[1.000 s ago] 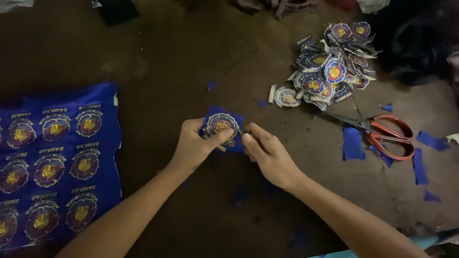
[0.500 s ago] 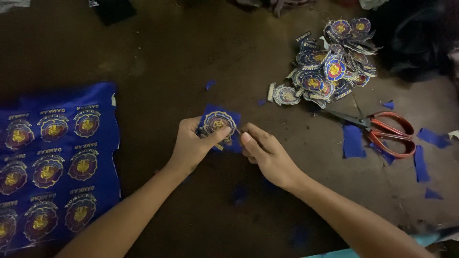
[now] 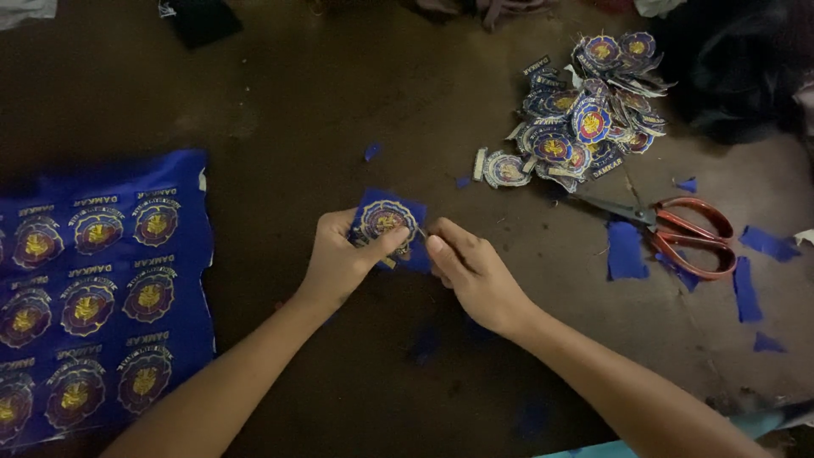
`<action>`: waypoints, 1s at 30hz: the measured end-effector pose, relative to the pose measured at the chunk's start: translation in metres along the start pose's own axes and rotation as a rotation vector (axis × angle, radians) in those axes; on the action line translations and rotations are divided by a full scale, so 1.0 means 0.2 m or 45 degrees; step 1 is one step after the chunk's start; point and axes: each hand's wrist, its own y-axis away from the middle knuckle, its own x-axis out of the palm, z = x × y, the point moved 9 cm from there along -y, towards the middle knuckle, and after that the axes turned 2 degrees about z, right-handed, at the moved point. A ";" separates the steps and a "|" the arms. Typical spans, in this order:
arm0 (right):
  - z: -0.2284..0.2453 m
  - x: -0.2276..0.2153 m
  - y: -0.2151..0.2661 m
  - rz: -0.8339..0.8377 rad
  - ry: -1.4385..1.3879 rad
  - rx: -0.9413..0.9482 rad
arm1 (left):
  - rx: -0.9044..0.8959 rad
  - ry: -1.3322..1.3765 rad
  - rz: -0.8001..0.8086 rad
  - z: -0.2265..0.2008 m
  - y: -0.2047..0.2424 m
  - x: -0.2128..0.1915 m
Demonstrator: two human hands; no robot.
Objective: The person uses a pair of scissors to cut a circular emblem from a blue fabric sheet. They carefully trim the excess fabric around the printed design, rotating the piece to achieve a clean edge. The finished cutout is then placed on a pile of similar emblems on the table.
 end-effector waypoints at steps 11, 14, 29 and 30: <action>0.03 -0.01 0.01 -0.054 0.188 -0.028 | 0.050 -0.042 0.043 -0.02 0.00 0.03; -0.02 -0.02 0.01 -0.079 0.220 -0.036 | 0.044 -0.042 0.033 -0.05 0.01 0.04; 0.02 0.00 0.03 -0.106 0.239 -0.076 | 0.035 -0.082 0.050 0.01 0.01 0.01; 0.02 0.00 0.03 -0.104 0.244 -0.078 | 0.025 -0.086 0.043 0.01 0.01 0.00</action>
